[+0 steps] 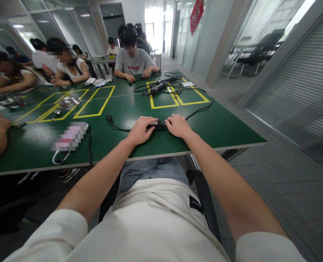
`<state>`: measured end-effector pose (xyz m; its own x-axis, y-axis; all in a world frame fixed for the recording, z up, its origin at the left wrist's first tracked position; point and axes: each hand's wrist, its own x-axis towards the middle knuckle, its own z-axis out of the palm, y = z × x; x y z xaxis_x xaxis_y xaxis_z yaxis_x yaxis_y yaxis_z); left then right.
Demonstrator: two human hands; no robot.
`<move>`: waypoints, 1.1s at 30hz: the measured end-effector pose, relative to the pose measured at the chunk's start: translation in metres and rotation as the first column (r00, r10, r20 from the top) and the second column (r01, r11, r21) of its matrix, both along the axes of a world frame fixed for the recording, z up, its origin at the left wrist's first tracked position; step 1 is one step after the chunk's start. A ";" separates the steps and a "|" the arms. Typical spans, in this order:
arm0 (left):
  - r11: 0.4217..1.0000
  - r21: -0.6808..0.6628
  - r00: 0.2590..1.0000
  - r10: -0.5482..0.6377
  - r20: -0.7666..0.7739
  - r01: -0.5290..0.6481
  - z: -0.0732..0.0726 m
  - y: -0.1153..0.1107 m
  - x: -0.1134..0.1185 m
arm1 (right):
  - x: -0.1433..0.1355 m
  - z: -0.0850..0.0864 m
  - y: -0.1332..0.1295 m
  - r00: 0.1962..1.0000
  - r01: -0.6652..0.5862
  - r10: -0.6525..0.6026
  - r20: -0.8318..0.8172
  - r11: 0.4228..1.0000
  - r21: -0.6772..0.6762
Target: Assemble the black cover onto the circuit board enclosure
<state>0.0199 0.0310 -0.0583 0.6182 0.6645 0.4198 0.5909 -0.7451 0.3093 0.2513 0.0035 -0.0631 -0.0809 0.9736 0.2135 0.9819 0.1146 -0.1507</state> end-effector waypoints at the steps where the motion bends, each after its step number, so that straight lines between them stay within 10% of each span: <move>1: 0.999 -0.015 0.999 -0.042 -0.019 0.042 -0.001 -0.001 0.000 | 0.000 0.000 0.000 1.000 0.000 0.000 0.005 1.000 0.000; 19: 0.995 -0.093 0.996 0.016 -0.089 -0.025 0.002 0.000 0.008 | 0.001 -0.004 0.004 1.000 -0.002 0.002 0.012 1.000 -0.003; 26: 0.899 -0.147 0.907 0.420 0.029 -0.412 0.003 0.008 0.004 | 0.000 0.001 0.001 1.000 0.007 -0.007 0.011 0.999 -0.032; 33: 0.844 -0.019 0.844 0.536 -0.019 -0.537 0.010 -0.007 0.010 | -0.001 0.002 0.000 1.000 -0.002 0.002 -0.014 1.000 -0.015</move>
